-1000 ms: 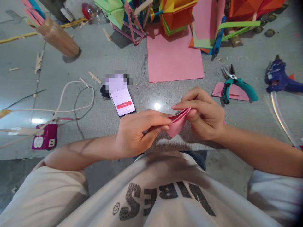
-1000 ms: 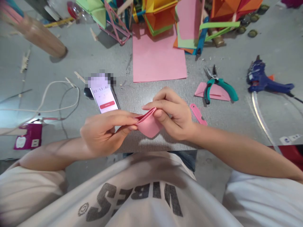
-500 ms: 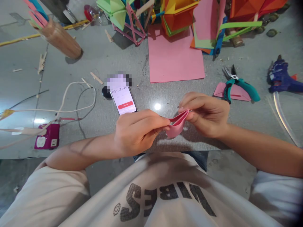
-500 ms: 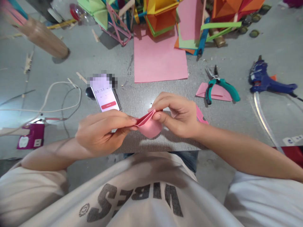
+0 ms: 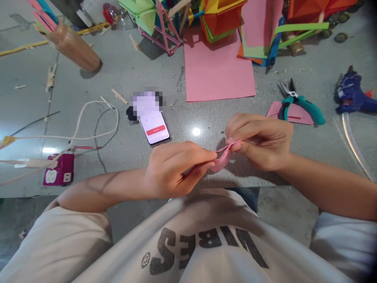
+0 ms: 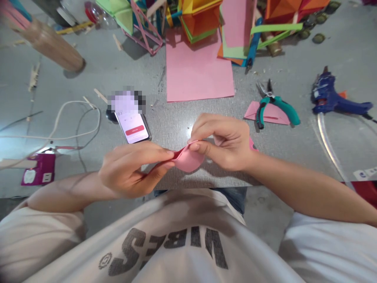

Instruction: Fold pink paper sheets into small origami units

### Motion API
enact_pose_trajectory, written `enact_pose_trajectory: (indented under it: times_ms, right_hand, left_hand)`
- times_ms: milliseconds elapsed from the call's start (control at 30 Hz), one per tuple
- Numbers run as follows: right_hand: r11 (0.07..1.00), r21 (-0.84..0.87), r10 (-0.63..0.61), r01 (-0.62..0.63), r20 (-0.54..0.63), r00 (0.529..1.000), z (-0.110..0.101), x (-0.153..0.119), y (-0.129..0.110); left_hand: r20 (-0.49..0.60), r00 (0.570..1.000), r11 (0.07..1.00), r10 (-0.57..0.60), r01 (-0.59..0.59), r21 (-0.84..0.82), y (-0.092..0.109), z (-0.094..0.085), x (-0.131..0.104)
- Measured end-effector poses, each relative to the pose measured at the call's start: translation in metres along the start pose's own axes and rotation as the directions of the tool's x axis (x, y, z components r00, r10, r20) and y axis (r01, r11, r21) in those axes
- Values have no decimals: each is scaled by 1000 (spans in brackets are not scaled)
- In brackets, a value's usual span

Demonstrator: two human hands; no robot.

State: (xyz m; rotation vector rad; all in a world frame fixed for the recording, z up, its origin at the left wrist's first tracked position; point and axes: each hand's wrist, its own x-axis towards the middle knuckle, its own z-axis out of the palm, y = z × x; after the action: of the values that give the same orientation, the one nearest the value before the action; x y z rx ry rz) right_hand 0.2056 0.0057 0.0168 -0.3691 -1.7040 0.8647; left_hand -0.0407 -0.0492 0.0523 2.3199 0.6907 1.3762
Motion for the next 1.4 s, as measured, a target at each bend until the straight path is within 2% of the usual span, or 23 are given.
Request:
enact_pose_trajectory:
  times_ms: [67,233,433,567,800,967,1100,1300,1400]
  right_hand:
    - [999,-24,-28,28,-13,1000,-2,0,1]
    - [980,-176,81,-91,-62,995,-2,-4,1]
    - [976,-210,-69,51,-79,995,3,-8,3]
    - [963,-260,-94,73,-69,993,3,-9,2]
    - [970,-203,-157,135,-93,983,2,-6,4]
    - [978,-181,-121,106,-77,990,1,-7,5]
    - [974,-186,-140,126,-65,988,0,-8,5]
    - [967,-198,-172,160,-44,984,-1,-6,2]
    - [964,-200,-189,175,-54,981,-1,-5,2]
  left_hand:
    - [-18,1000,1000,-18,18,-1,-1,2,0]
    - [-1,990,988,-143,143,53,-6,6,-2]
    - [4,987,982,-160,159,102,-12,9,-5]
    - [-14,987,982,-160,160,100,-11,9,-4]
    - [-30,984,979,-177,179,94,-14,6,-6]
    - [16,992,987,-122,119,107,-19,0,-5]
    - [59,993,979,-101,88,183,-23,-3,-6]
    - [-1,1000,981,-29,29,192,-29,0,-11]
    - [14,1000,981,-23,20,192,-32,1,-10]
